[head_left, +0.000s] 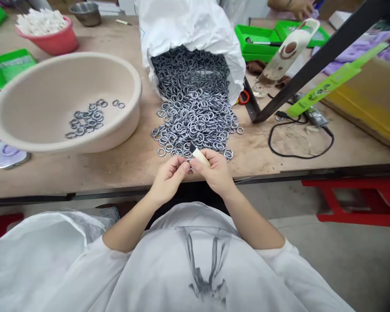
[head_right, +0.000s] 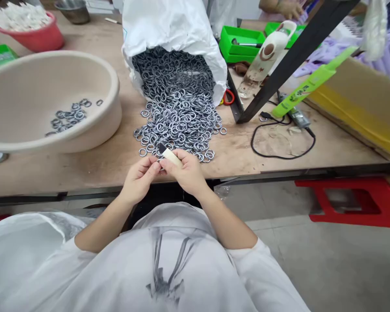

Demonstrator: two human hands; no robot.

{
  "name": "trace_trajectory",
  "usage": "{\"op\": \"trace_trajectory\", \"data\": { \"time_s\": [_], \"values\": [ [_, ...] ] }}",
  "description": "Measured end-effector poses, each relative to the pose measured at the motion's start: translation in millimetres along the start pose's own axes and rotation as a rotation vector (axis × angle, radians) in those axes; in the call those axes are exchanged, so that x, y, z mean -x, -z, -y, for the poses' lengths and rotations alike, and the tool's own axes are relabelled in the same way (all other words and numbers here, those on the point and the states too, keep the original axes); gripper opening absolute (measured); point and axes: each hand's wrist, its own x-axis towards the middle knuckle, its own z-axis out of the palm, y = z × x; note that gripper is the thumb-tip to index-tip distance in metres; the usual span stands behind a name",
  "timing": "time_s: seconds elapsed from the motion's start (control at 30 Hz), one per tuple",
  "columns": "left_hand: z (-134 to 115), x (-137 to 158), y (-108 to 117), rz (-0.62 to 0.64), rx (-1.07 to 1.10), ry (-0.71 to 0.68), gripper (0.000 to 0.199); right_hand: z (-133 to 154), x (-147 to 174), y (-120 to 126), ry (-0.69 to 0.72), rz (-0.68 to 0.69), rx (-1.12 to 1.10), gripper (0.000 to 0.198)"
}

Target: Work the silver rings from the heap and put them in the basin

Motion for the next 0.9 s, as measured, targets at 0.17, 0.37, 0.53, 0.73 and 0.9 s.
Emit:
{"op": "trace_trajectory", "data": {
  "time_s": [0.17,0.37,0.53,0.73,0.9],
  "values": [
    [12,5,-6,-0.078,0.198,0.096,0.041,-10,6,-5,0.180,0.063,0.101,0.039],
    [11,1,-12,-0.021,0.264,0.175,0.041,-11,1,-2,0.076,0.140,0.063,0.033],
    [3,0,-16,-0.008,0.289,0.203,0.042,-11,-4,4,0.072,-0.080,0.029,0.044],
    [-2,2,-17,-0.079,0.326,0.255,0.038,0,16,8,0.136,0.220,0.225,0.033],
    [-5,6,-17,-0.081,0.379,0.286,0.037,6,19,5,0.159,0.268,0.372,0.035]
  ]
}}
